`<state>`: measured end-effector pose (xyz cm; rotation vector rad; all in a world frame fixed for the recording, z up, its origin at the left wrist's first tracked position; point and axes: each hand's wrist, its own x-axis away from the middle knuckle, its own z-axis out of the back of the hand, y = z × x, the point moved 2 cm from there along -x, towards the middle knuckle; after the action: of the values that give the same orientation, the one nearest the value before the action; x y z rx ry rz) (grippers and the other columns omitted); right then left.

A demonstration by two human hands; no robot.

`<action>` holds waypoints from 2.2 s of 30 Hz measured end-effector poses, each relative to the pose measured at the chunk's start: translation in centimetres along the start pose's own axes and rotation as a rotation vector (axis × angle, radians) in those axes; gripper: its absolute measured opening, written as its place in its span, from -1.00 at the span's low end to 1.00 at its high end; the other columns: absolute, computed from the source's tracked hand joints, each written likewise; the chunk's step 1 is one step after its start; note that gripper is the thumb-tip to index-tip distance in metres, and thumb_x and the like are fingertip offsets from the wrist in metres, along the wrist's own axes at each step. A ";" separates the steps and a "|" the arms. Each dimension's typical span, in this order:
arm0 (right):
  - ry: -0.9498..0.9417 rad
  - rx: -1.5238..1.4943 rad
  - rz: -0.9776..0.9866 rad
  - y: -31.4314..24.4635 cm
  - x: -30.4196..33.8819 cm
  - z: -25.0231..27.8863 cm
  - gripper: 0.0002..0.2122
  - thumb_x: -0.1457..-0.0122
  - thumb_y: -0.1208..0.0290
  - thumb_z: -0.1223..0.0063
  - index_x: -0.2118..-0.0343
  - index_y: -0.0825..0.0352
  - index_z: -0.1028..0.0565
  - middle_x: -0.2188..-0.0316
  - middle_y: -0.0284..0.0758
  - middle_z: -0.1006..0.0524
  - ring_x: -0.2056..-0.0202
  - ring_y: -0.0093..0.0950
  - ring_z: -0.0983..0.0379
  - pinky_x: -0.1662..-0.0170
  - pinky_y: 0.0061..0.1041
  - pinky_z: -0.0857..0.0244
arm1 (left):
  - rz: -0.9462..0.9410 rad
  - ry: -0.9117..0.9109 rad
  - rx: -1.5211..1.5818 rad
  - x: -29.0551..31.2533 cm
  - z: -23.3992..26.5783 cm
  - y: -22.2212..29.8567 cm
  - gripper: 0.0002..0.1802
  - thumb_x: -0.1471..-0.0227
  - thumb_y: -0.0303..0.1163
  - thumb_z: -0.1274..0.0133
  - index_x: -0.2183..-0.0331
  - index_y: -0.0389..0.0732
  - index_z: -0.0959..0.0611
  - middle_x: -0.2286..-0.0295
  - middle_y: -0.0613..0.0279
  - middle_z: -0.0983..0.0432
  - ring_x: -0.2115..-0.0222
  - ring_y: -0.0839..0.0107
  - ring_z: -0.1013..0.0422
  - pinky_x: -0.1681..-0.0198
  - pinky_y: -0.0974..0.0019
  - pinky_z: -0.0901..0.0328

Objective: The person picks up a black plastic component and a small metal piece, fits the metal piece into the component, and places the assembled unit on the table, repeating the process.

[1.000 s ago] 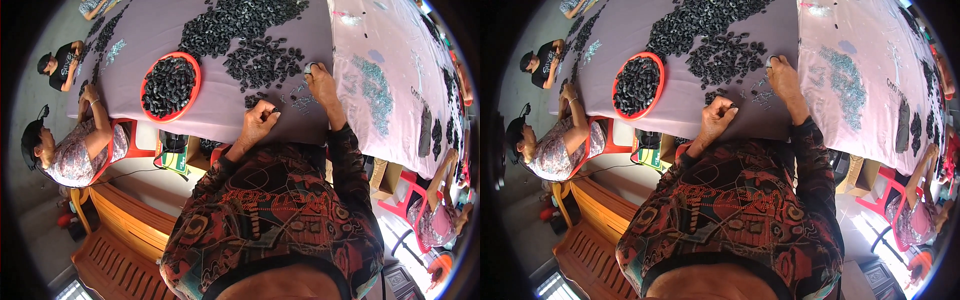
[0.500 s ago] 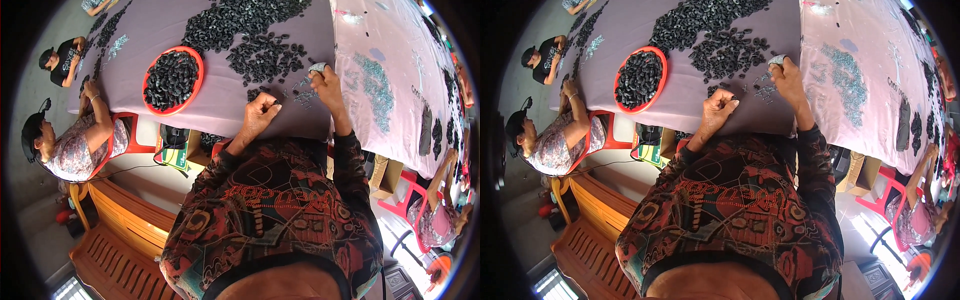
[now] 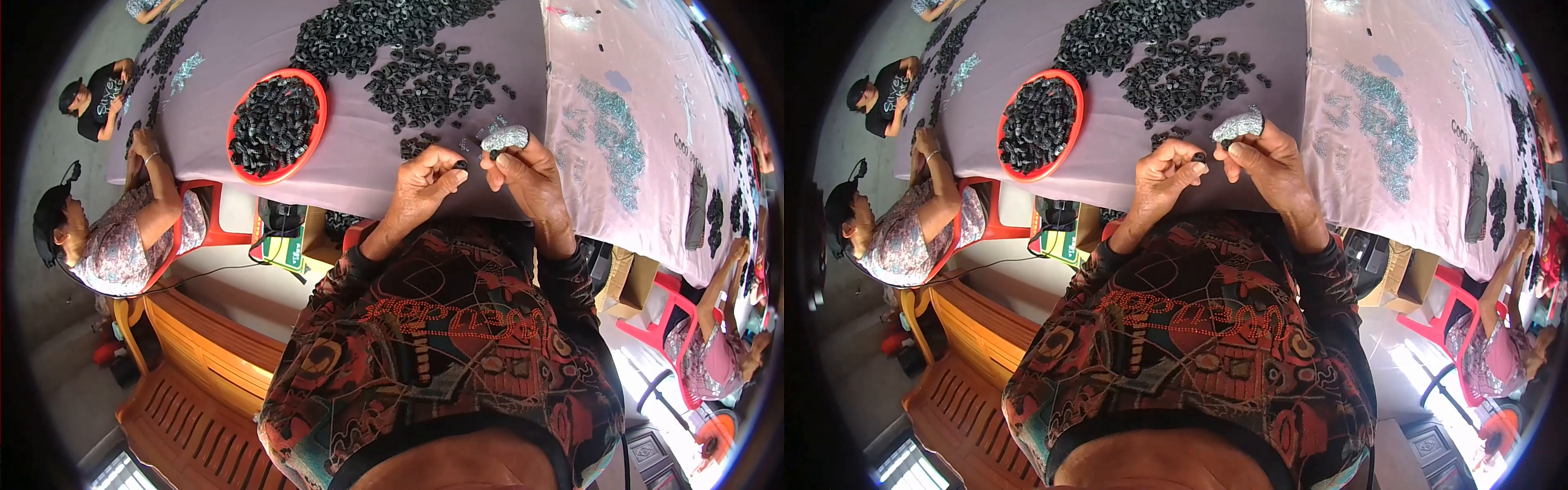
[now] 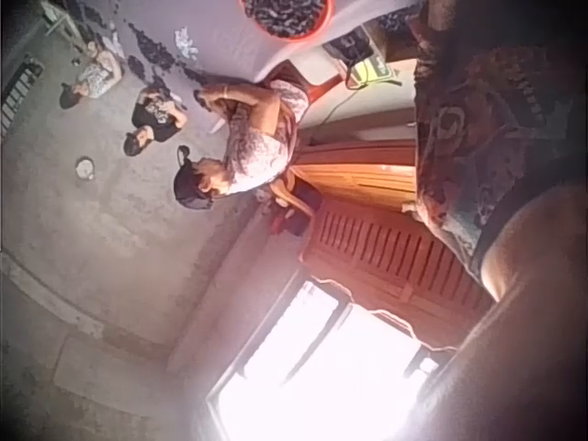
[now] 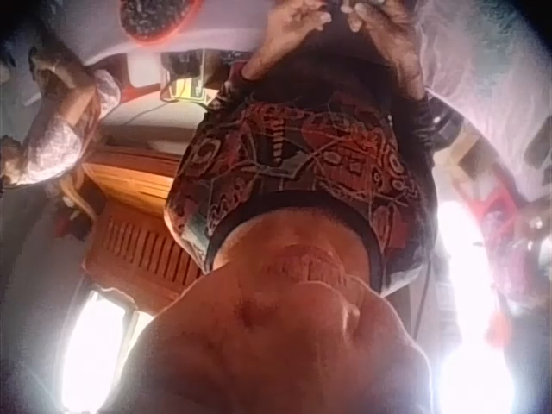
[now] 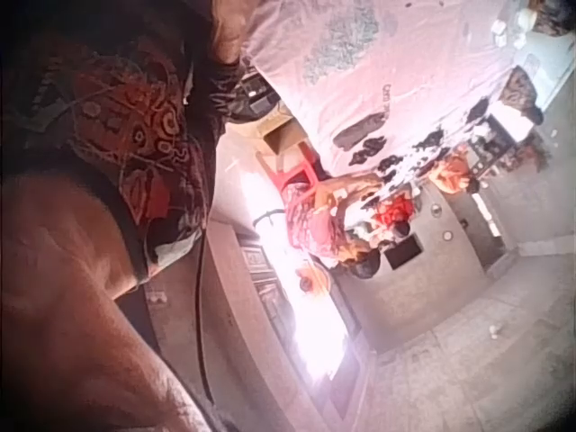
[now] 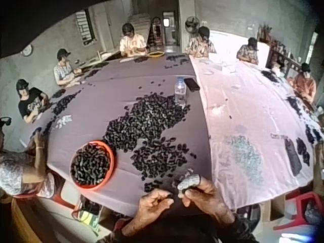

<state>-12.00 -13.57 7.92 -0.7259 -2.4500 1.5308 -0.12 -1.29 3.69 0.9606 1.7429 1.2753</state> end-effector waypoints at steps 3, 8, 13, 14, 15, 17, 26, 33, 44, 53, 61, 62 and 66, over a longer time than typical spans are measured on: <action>-0.028 -0.074 -0.001 -0.5 0.3 -0.5 -0.84 -0.10 0.57 0.08 0.23 0.40 -0.41 0.46 -0.29 -0.46 0.56 -0.61 -0.30 0.46 -0.62 -0.26 | 0.000 -0.026 0.000 0.2 -0.4 0.8 -0.86 0.02 -0.55 -0.03 0.34 -0.34 -0.48 0.45 0.25 -0.44 0.44 0.60 -0.37 0.46 0.54 -0.31; -0.047 -0.071 0.007 -1.1 0.8 -1.1 -0.84 -0.10 0.57 0.08 0.23 0.41 -0.41 0.46 -0.30 -0.46 0.56 -0.61 -0.30 0.45 -0.62 -0.25 | 0.013 -0.001 0.019 0.3 -1.0 1.4 -0.89 0.04 -0.56 -0.05 0.39 -0.30 -0.47 0.55 0.38 -0.40 0.57 0.71 -0.25 0.52 0.62 -0.19; -0.082 -0.067 0.014 -1.4 1.1 -1.4 -0.85 -0.10 0.57 0.06 0.24 0.41 -0.42 0.48 -0.32 -0.45 0.56 -0.62 -0.29 0.44 -0.63 -0.24 | 0.005 -0.017 0.046 0.4 -1.0 1.7 -0.88 0.04 -0.54 -0.05 0.38 -0.30 -0.47 0.54 0.36 -0.41 0.56 0.71 -0.27 0.53 0.61 -0.19; -0.056 -0.037 0.011 -1.3 1.0 -1.3 -0.85 -0.09 0.57 0.06 0.25 0.41 -0.42 0.48 -0.32 -0.45 0.56 -0.62 -0.29 0.44 -0.63 -0.23 | 0.007 -0.016 0.040 0.4 -1.1 1.7 -0.88 0.04 -0.54 -0.05 0.38 -0.30 -0.47 0.54 0.36 -0.41 0.56 0.70 -0.27 0.52 0.61 -0.20; -0.025 -0.006 -0.006 -1.2 1.0 -1.2 -0.85 -0.09 0.57 0.05 0.25 0.40 -0.42 0.48 -0.33 -0.45 0.56 -0.63 -0.29 0.44 -0.63 -0.23 | 0.007 -0.015 0.040 0.5 -1.1 1.8 -0.88 0.03 -0.54 -0.05 0.37 -0.30 -0.47 0.53 0.36 -0.41 0.56 0.70 -0.27 0.52 0.60 -0.21; 0.018 0.052 0.004 -1.0 0.8 -1.0 -0.85 -0.09 0.57 0.04 0.26 0.39 -0.43 0.49 -0.35 -0.46 0.56 -0.65 -0.29 0.45 -0.65 -0.23 | 0.010 -0.012 0.035 0.5 -1.0 1.8 -0.87 0.03 -0.54 -0.05 0.36 -0.30 -0.48 0.53 0.36 -0.41 0.56 0.70 -0.27 0.52 0.60 -0.22; 0.150 0.313 -0.025 0.1 1.0 -0.4 -0.89 -0.06 0.57 -0.02 0.32 0.36 -0.44 0.57 -0.42 -0.45 0.62 -0.71 -0.28 0.53 -0.72 -0.20 | 0.049 0.007 0.050 0.6 -1.1 1.9 -0.86 0.05 -0.57 -0.05 0.35 -0.30 -0.49 0.52 0.35 -0.41 0.55 0.69 -0.30 0.49 0.59 -0.27; 0.148 0.362 -0.037 -0.2 1.1 -0.6 -0.92 -0.05 0.56 -0.04 0.37 0.37 -0.46 0.59 -0.47 -0.44 0.61 -0.75 -0.25 0.54 -0.74 -0.18 | 0.056 0.010 0.046 0.5 -1.1 1.8 -0.87 0.06 -0.57 -0.07 0.37 -0.29 -0.50 0.55 0.39 -0.40 0.55 0.71 -0.29 0.51 0.60 -0.24; 0.083 0.419 -0.097 -0.3 1.2 -0.9 -0.93 -0.05 0.55 -0.03 0.38 0.37 -0.43 0.60 -0.48 -0.40 0.60 -0.77 -0.22 0.55 -0.76 -0.15 | 0.058 -0.006 -0.017 0.6 -1.0 1.3 -0.91 0.08 -0.58 -0.08 0.42 -0.28 -0.52 0.56 0.46 -0.37 0.58 0.76 -0.19 0.55 0.63 -0.14; 0.081 0.524 -0.127 -0.2 1.2 -1.2 -0.94 -0.04 0.57 0.00 0.41 0.40 -0.41 0.58 -0.48 -0.40 0.57 -0.77 -0.24 0.54 -0.74 -0.17 | 0.061 -0.033 -0.055 0.6 -0.9 1.0 -0.93 0.08 -0.59 -0.07 0.45 -0.27 -0.51 0.57 0.47 -0.36 0.60 0.76 -0.18 0.56 0.62 -0.13; -0.046 0.994 -0.025 -1.1 1.2 -1.6 -0.83 -0.07 0.45 0.05 0.50 0.46 -0.31 0.61 -0.12 -0.38 0.61 -0.22 -0.30 0.53 -0.41 -0.16 | 0.056 -0.046 -0.100 0.5 -0.8 1.1 -0.93 0.07 -0.58 -0.06 0.45 -0.28 -0.50 0.57 0.45 -0.38 0.57 0.74 -0.23 0.52 0.61 -0.18; -0.085 1.049 0.014 -1.2 1.1 -1.6 -0.81 -0.08 0.43 0.06 0.52 0.46 -0.29 0.61 -0.08 -0.36 0.59 -0.15 -0.28 0.53 -0.37 -0.15 | 0.060 -0.058 -0.108 0.6 -0.8 1.2 -0.93 0.07 -0.58 -0.06 0.45 -0.28 -0.49 0.57 0.45 -0.38 0.57 0.74 -0.23 0.51 0.60 -0.19; -0.225 1.118 -0.004 -1.2 0.6 -1.1 -0.78 -0.08 0.42 0.07 0.57 0.45 -0.26 0.66 -0.06 -0.33 0.59 -0.06 -0.23 0.54 -0.29 -0.10 | 0.074 -0.097 -0.153 0.7 -0.7 1.3 -0.94 0.05 -0.57 -0.04 0.44 -0.28 -0.48 0.57 0.44 -0.38 0.56 0.72 -0.25 0.50 0.58 -0.21</action>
<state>-12.52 -12.82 9.37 -0.3095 -1.2571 2.6165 -0.89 -0.69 5.06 0.9888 1.5253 1.3655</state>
